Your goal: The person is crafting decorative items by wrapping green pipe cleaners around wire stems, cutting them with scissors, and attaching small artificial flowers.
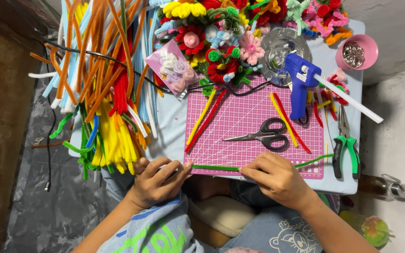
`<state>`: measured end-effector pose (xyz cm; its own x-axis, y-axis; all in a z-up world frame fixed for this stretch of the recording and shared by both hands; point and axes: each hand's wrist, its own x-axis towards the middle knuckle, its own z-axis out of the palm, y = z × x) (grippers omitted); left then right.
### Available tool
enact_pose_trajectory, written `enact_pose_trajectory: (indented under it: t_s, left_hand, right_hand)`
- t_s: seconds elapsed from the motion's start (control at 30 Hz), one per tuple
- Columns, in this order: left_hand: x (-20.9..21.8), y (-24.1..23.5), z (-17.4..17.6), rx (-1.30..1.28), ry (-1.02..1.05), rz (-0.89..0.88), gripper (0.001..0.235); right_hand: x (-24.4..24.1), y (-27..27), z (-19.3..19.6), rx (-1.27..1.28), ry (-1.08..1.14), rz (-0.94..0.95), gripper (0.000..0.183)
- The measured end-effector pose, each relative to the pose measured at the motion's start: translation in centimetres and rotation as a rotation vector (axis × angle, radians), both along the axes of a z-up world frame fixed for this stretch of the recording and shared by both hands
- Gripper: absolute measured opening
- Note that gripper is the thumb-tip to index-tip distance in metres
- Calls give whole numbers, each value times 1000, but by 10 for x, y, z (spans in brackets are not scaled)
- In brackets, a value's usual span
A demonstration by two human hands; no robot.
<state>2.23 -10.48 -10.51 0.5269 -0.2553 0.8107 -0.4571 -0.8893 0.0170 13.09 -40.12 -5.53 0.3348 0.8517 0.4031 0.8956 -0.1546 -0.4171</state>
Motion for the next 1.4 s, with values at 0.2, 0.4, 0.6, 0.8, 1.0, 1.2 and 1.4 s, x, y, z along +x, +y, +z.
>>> enact_pose_trajectory:
  t_s: [0.2,0.4,0.6,0.8,1.0,1.2,1.4]
  left_hand:
    - [0,0,1,15,2,2,6]
    - [1,-1,4,2,1,-9,4]
    - [2,-1,8,28,-17,-6,5]
    - [4,-2,13,65,-31,7,13]
    - [1,2,7,74,1,-14,13]
    - [20,-2,60,104,40,-420,16]
    - [51,-50,87,-106,731,-274,24]
  right_hand:
    - [3,0,4,-57,-81,64,19]
    - [4,2,7,-54,-111,77,13]
    - [5,2,2,-49,-171,71,11]
    - [4,1,6,-84,-213,70,9]
    - [4,2,11,-135,-293,96,7]
    - [3,-1,7,-153,-208,77,13]
    - [-2,8,29,-36,-120,-4,15]
